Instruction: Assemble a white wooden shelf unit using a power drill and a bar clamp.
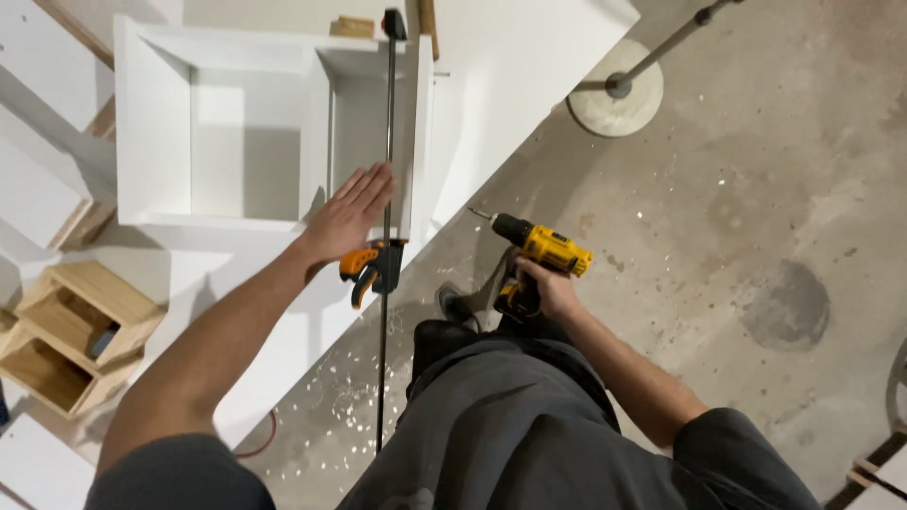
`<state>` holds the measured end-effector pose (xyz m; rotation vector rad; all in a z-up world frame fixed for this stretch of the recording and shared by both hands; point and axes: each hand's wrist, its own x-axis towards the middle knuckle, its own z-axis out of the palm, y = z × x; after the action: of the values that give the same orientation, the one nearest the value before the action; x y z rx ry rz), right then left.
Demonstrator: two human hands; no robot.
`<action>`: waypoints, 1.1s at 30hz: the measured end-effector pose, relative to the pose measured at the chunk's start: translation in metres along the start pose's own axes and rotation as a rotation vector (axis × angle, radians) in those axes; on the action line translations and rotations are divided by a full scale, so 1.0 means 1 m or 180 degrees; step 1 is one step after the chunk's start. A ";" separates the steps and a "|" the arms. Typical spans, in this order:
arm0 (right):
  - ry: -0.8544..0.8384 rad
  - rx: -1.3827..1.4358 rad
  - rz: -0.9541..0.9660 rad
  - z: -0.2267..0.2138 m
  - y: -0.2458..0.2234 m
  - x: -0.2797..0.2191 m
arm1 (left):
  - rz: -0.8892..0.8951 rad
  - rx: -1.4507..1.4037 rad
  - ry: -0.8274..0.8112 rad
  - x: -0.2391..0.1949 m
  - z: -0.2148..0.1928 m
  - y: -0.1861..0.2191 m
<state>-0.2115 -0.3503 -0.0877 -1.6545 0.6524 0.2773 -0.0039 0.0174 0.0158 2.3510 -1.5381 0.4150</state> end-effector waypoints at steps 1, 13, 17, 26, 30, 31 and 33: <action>0.0045 0.0612 0.0449 -0.005 -0.020 0.006 | -0.0223 -0.0259 -0.0586 0.002 -0.020 -0.004; -0.0966 0.2096 0.1253 -0.040 -0.158 0.143 | -0.1706 0.0374 -0.0299 0.129 -0.007 -0.112; -0.1239 0.2065 0.1429 -0.037 -0.168 0.211 | -0.3273 -0.0342 -0.1954 0.203 -0.004 -0.128; -0.1485 0.1909 0.1932 -0.041 -0.193 0.264 | -0.3717 -0.0907 -0.3289 0.225 0.012 -0.176; -0.1464 0.1855 0.2009 -0.039 -0.206 0.267 | -0.3682 -0.0957 -0.3459 0.210 0.025 -0.183; -0.1421 0.1856 0.2044 -0.038 -0.205 0.268 | -0.3705 -0.0991 -0.3518 0.209 0.028 -0.187; -0.1369 0.1850 0.2093 -0.037 -0.205 0.271 | -0.3727 -0.1041 -0.3584 0.218 0.028 -0.190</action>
<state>0.1156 -0.4425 -0.0537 -0.7539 0.8314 0.8075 0.2568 -0.1027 0.0595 2.7248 -0.0989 -1.4457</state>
